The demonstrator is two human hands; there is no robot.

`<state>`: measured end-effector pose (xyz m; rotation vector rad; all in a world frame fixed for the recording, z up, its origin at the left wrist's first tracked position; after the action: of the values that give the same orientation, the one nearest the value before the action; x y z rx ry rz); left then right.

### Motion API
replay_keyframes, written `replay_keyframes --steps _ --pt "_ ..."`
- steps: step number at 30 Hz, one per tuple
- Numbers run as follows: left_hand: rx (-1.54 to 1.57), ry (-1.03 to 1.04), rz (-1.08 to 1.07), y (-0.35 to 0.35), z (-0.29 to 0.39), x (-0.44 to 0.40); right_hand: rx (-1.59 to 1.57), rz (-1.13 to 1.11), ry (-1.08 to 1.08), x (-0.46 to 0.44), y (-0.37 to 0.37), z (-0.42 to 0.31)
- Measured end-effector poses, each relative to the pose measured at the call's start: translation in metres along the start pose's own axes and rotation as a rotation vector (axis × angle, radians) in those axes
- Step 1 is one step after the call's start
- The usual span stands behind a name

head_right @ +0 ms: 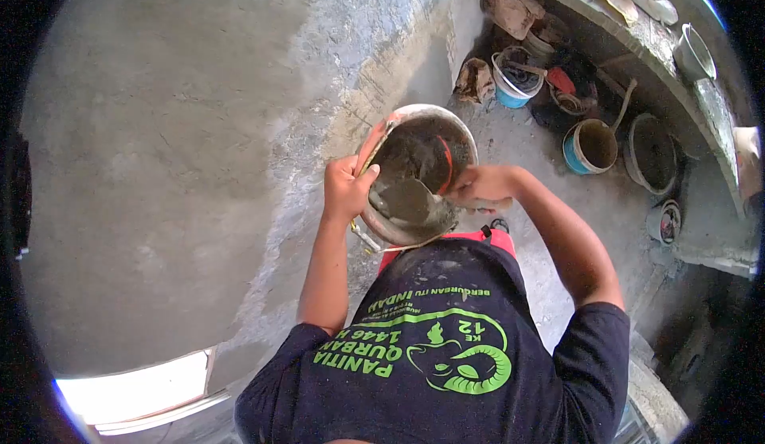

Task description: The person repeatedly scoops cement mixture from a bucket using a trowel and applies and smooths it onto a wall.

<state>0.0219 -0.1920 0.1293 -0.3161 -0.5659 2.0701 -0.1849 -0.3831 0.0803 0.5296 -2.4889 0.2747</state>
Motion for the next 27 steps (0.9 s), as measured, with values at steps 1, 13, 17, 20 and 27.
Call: replay_keyframes --steps 1,13,17,20,27 --pt "0.002 -0.024 0.004 0.002 0.005 0.001 -0.085 -0.006 0.028 0.005 0.0 0.005" --pt "0.199 -0.261 0.237 0.016 -0.037 0.032 -0.402 -0.084 -0.088 0.031 -0.001 0.068" --pt "0.095 -0.321 0.225 0.018 -0.078 0.042 -0.467 0.076 0.043 0.007 0.029 0.088" --pt "0.062 -0.34 0.128 0.024 -0.137 0.05 -0.632 0.14 0.053 -0.028 0.074 0.104" --pt "0.195 -0.49 -0.047 0.054 -0.291 0.039 -0.92 0.325 0.13 -0.138 0.163 0.166"
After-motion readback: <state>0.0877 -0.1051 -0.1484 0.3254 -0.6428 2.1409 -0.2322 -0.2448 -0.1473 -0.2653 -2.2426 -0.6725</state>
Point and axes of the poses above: each hand's wrist, its own x-axis away from the middle knuckle, its own y-axis out of the palm, z = x × y, the point moved 2 cm from there along -x, towards the middle knuckle, and after that the axes turned 8 degrees about -z, right-handed, at the moved point
